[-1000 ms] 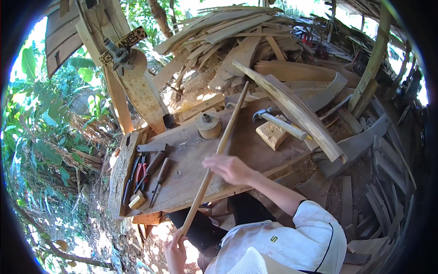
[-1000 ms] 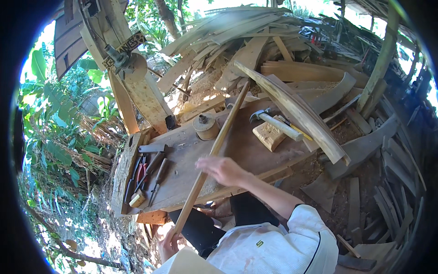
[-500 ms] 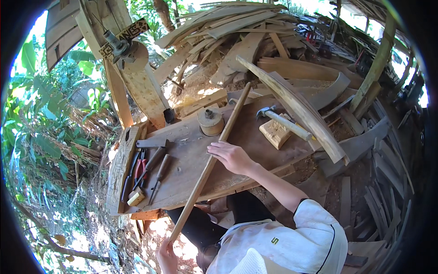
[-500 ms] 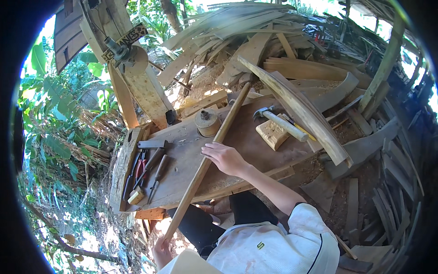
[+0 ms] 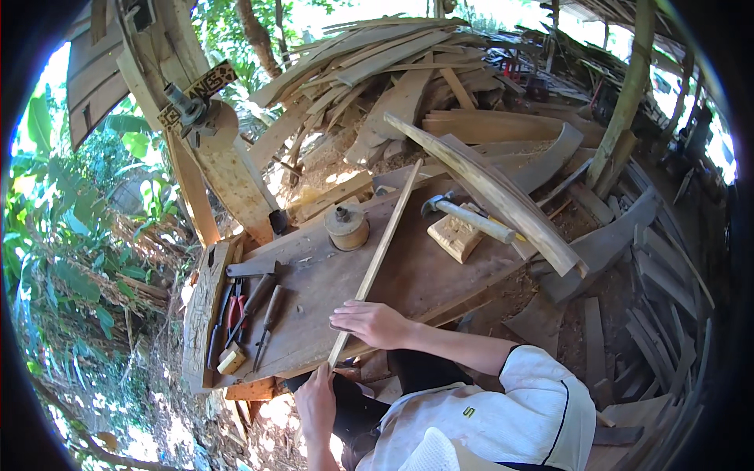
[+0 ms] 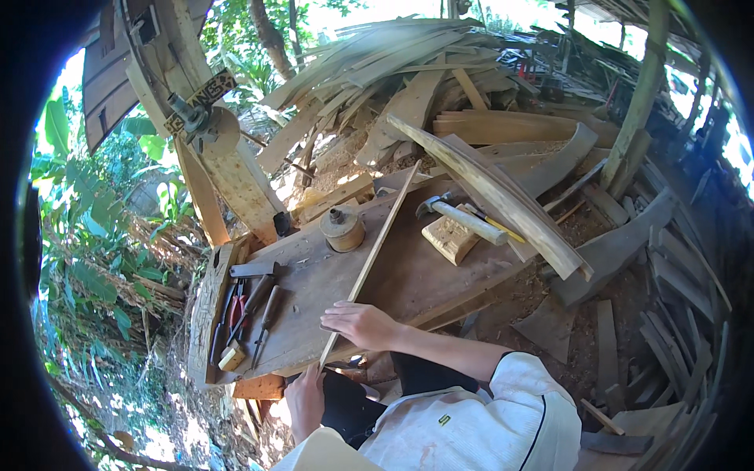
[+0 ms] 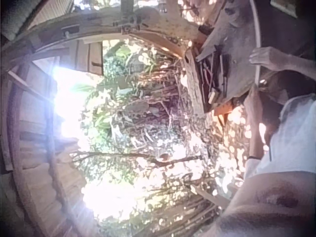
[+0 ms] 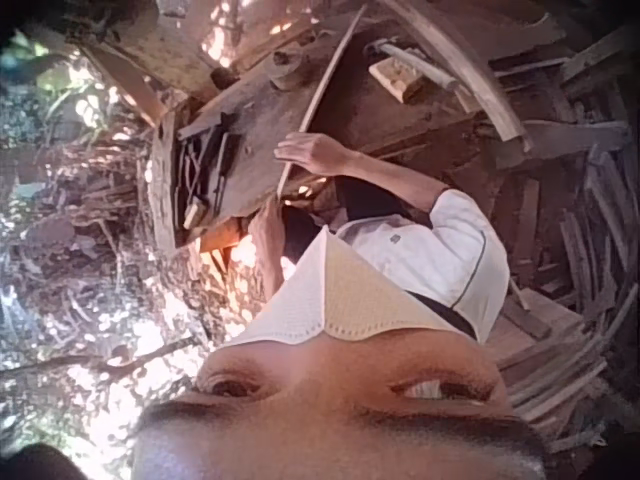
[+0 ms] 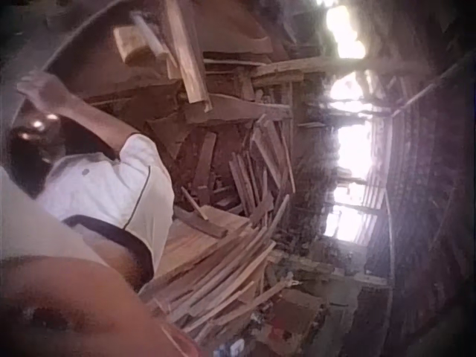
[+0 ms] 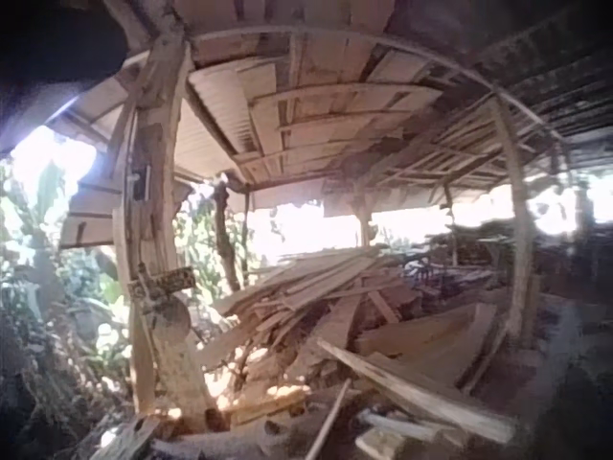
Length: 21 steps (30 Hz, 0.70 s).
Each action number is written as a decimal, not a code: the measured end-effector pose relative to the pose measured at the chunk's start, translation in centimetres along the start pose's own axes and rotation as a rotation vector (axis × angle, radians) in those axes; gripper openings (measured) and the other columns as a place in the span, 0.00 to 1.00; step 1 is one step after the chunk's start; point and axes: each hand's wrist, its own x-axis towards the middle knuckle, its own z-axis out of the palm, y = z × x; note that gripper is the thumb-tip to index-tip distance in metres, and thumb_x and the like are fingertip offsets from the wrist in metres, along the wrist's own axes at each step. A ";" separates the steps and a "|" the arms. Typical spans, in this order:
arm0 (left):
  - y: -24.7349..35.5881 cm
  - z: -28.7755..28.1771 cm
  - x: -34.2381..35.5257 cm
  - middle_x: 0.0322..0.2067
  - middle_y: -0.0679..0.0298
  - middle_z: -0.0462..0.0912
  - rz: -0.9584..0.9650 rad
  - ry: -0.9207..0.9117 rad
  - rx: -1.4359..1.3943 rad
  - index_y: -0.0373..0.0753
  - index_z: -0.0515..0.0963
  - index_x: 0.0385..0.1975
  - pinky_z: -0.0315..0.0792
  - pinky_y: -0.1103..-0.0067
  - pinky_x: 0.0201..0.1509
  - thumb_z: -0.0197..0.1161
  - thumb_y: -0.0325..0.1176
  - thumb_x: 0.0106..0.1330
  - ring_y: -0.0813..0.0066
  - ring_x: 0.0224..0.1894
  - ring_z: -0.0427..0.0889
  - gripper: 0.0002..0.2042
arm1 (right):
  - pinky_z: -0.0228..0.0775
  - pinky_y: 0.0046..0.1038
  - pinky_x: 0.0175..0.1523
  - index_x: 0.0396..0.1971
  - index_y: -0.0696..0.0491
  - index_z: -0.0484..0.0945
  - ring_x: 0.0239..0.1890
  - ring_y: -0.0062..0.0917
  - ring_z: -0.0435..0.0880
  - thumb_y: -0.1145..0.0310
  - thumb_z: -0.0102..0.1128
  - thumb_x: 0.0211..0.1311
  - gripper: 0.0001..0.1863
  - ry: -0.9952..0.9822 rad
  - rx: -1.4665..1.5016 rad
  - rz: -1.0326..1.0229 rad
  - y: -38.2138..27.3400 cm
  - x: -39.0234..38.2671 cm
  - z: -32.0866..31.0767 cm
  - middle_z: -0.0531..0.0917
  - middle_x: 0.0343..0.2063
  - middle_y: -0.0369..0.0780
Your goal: The person uses a hammer and a chisel to carve a long wooden plank on a workbench. They repeatedly strike the chisel to remove wood shavings, occasionally pausing to inspect the carved surface and adjust the plank's position.
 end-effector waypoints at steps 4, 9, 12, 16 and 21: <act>-1.8 -1.7 -1.0 0.24 0.49 0.83 -0.050 -0.092 -0.024 0.39 0.80 0.37 0.74 0.58 0.31 0.62 0.35 0.72 0.47 0.29 0.84 0.06 | 0.74 0.40 0.66 0.51 0.54 0.82 0.58 0.41 0.82 0.68 0.60 0.69 0.14 0.021 -0.042 0.116 3.3 0.9 -2.7 0.85 0.52 0.46; -2.6 -2.2 -1.1 0.20 0.50 0.81 -0.103 -0.043 0.071 0.39 0.80 0.33 0.75 0.58 0.30 0.62 0.36 0.72 0.46 0.26 0.83 0.08 | 0.75 0.41 0.64 0.51 0.56 0.82 0.56 0.42 0.84 0.68 0.62 0.68 0.14 0.144 -0.089 0.096 3.0 0.9 -0.8 0.86 0.51 0.47; -2.0 -0.4 0.6 0.19 0.50 0.81 0.006 0.129 0.038 0.39 0.79 0.31 0.75 0.58 0.30 0.61 0.37 0.72 0.46 0.26 0.83 0.10 | 0.74 0.39 0.67 0.52 0.57 0.83 0.58 0.36 0.84 0.69 0.62 0.68 0.15 -0.002 -0.031 0.071 0.5 0.3 1.4 0.86 0.52 0.46; -2.9 -1.8 -0.1 0.22 0.52 0.83 -0.034 -0.021 0.031 0.39 0.79 0.31 0.74 0.58 0.31 0.61 0.39 0.73 0.47 0.27 0.84 0.11 | 0.73 0.39 0.68 0.51 0.56 0.83 0.57 0.35 0.84 0.69 0.60 0.70 0.14 0.070 -0.047 -0.080 1.5 1.2 -0.6 0.87 0.52 0.44; -3.2 -2.4 -0.9 0.25 0.54 0.85 -0.057 0.003 0.007 0.40 0.81 0.34 0.75 0.60 0.32 0.64 0.38 0.70 0.49 0.29 0.84 0.09 | 0.71 0.39 0.69 0.52 0.56 0.82 0.59 0.36 0.83 0.69 0.61 0.69 0.14 0.121 -0.152 0.093 3.2 1.4 -1.9 0.86 0.53 0.43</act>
